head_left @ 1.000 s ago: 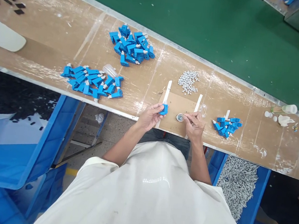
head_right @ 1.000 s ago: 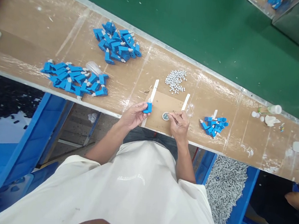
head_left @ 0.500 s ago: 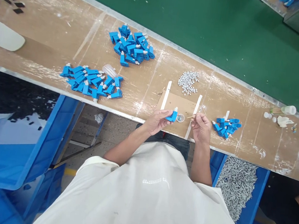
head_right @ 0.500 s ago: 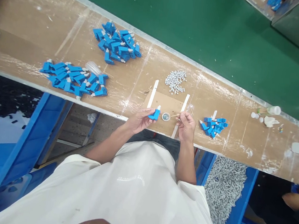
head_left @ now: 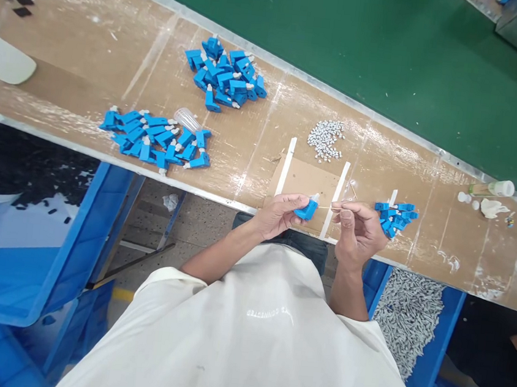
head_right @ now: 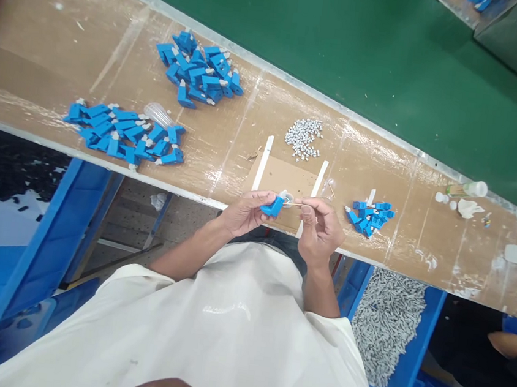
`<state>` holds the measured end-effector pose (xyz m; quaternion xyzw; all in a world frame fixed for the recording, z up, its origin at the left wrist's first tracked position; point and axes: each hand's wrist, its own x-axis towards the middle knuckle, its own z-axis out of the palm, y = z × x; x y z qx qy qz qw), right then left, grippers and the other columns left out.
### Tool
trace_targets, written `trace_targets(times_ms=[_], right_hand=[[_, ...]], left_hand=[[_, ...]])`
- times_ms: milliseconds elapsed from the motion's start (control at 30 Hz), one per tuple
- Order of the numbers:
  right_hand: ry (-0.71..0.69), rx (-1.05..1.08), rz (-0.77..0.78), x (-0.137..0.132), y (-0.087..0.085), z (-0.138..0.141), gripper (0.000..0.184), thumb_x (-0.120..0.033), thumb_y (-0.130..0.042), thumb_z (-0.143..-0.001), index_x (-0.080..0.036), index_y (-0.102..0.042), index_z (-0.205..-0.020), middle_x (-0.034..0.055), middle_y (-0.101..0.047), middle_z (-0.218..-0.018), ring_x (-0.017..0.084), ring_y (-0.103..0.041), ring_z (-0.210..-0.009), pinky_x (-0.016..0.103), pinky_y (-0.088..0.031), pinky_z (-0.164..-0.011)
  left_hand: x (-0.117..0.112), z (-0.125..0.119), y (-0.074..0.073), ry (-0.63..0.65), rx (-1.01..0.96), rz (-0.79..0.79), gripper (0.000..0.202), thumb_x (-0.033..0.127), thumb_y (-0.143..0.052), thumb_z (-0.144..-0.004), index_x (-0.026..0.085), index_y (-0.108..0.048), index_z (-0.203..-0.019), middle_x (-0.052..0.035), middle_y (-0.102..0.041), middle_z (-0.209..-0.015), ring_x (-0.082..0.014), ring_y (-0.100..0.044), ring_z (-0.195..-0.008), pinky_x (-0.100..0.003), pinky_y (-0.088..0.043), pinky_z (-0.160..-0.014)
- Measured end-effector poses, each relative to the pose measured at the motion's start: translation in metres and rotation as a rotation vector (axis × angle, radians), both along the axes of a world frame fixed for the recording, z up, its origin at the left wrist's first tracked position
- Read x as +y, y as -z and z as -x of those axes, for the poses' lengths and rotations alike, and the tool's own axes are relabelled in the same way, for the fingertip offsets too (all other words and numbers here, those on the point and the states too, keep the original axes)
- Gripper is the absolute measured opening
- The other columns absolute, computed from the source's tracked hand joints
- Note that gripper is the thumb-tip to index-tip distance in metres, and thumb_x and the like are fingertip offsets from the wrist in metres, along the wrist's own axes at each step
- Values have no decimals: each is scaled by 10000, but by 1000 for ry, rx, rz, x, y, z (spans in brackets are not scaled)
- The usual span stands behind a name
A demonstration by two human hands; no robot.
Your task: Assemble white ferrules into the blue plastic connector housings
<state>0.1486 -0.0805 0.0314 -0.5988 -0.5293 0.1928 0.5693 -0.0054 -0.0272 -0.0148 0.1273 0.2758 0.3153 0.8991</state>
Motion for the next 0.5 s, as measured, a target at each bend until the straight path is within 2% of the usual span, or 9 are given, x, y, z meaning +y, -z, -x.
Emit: trace_targets(times_ms=[300, 500], right_hand=[[-45, -153, 17, -1, 14, -6, 150, -393, -623, -991, -277, -714, -1019, 37, -774, -904, 207, -715, -754, 397, -630, -691], [-111, -218, 8, 1, 9, -5, 129, -353, -605, -1002, -285, -713, -1018, 38, -771, -899, 215, -723, -794, 395, -626, -709]], left_hand=[[0, 2, 0, 8, 8, -4, 400, 386, -927, -684, 111, -640, -730, 21, -594, -648, -42, -527, -503, -154, -473, -501], [0, 2, 2, 23, 10, -19, 399, 404, -921, -690, 115, -654, -763, 11, -616, -673, -55, -554, -533, -167, -478, -518]])
